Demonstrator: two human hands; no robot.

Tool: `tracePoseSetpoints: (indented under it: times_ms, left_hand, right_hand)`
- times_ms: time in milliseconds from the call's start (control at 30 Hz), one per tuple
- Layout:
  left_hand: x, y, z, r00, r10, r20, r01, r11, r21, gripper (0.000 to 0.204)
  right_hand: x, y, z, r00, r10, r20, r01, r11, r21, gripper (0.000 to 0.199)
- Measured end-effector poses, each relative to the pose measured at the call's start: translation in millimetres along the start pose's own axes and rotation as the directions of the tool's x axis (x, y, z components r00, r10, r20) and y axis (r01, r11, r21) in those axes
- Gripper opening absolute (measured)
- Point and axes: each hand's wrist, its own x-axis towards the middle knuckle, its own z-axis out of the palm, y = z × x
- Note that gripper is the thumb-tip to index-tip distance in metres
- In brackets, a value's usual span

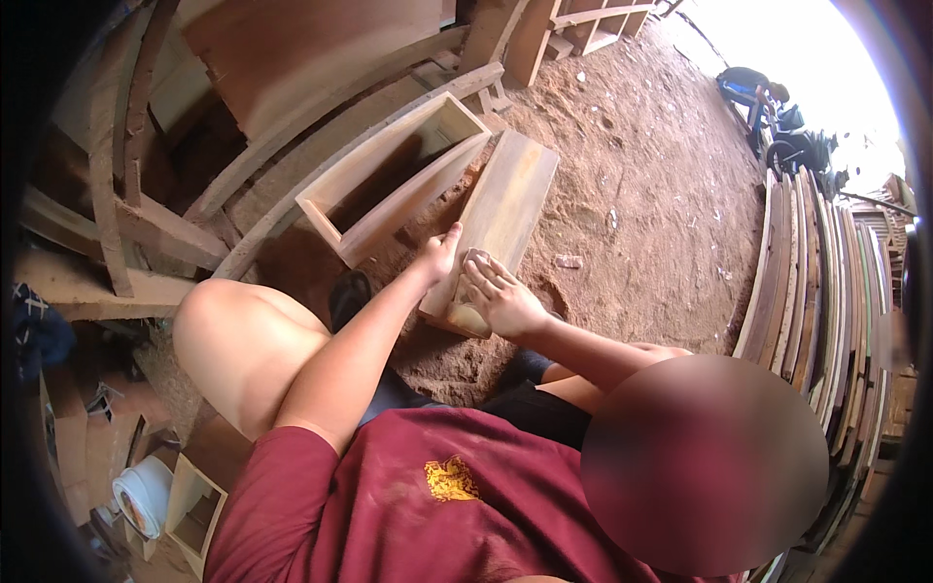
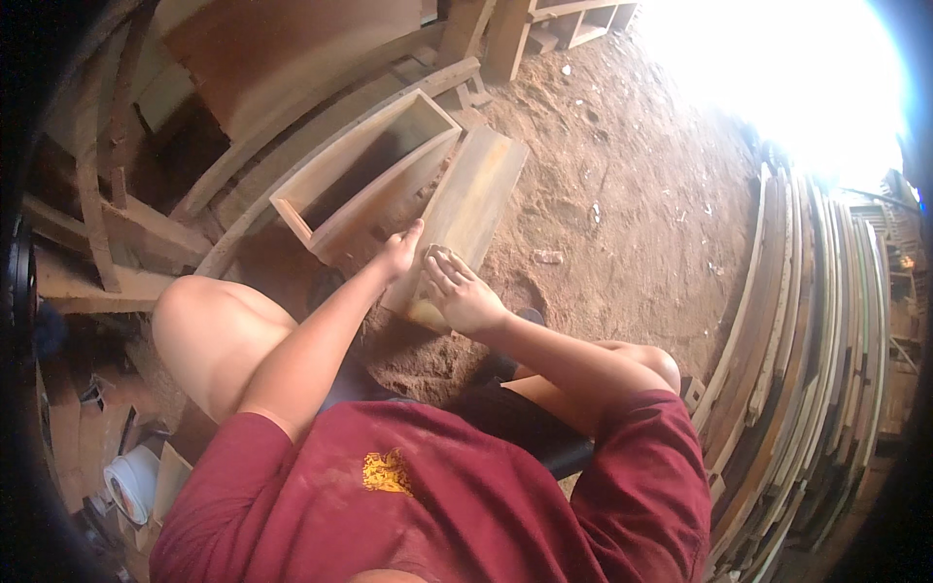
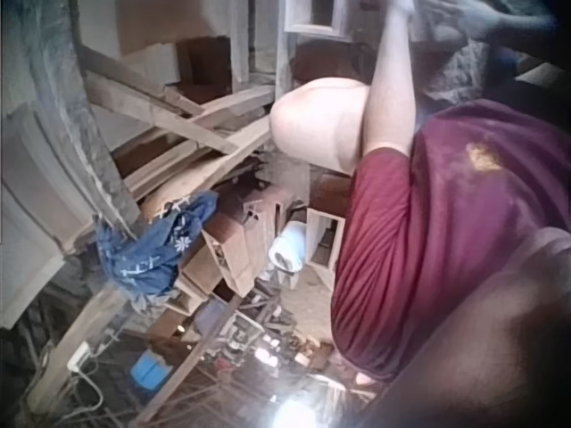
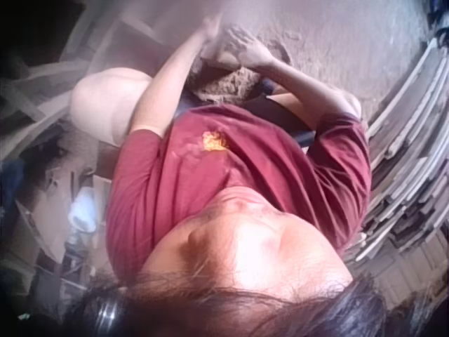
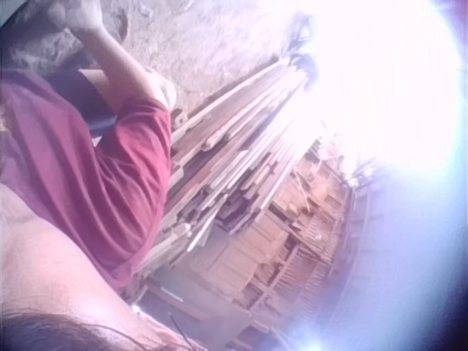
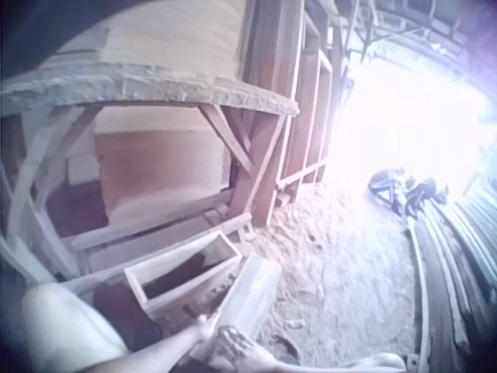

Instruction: The person assembles a rectangular wooden frame by fitting pieces together and then rubs a flat wooden board against the frame's edges. The person sits on the ground in a workshop environment.

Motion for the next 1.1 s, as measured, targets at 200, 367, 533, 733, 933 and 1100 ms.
tracePoseSetpoints:
  times_ms: [200,367,533,733,933,1100]
  left_hand:
    - [1,-2,4,0.999,0.015,0.036,-0.015,1.000,0.017,0.080]
    - [0,-3,4,0.995,0.064,-0.081,-0.064,0.998,0.006,0.078]
    - [-3,0,2,1.000,-0.017,0.009,0.016,0.997,0.076,0.088]
    - [-6,0,4,0.975,0.147,-0.167,-0.127,0.984,0.129,0.096]
    - [2,-7,3,0.995,0.054,-0.078,-0.045,0.992,0.115,0.082]
    - [5,-10,4,0.955,0.182,-0.232,-0.141,0.973,0.183,0.069]
  right_hand:
    - [-2,7,14,0.948,0.276,-0.162,-0.287,0.956,-0.054,0.049]
    - [1,-7,-2,0.987,-0.102,-0.121,0.106,0.994,0.022,0.043]
    - [0,18,-25,0.934,0.325,-0.148,-0.340,0.936,-0.094,0.048]
    - [4,11,-14,0.994,0.056,0.091,-0.040,0.985,-0.169,0.043]
    - [9,1,-13,0.990,0.136,0.025,-0.115,0.909,-0.400,0.042]
    - [6,-3,-14,0.993,0.048,-0.111,-0.075,0.965,-0.253,0.040]
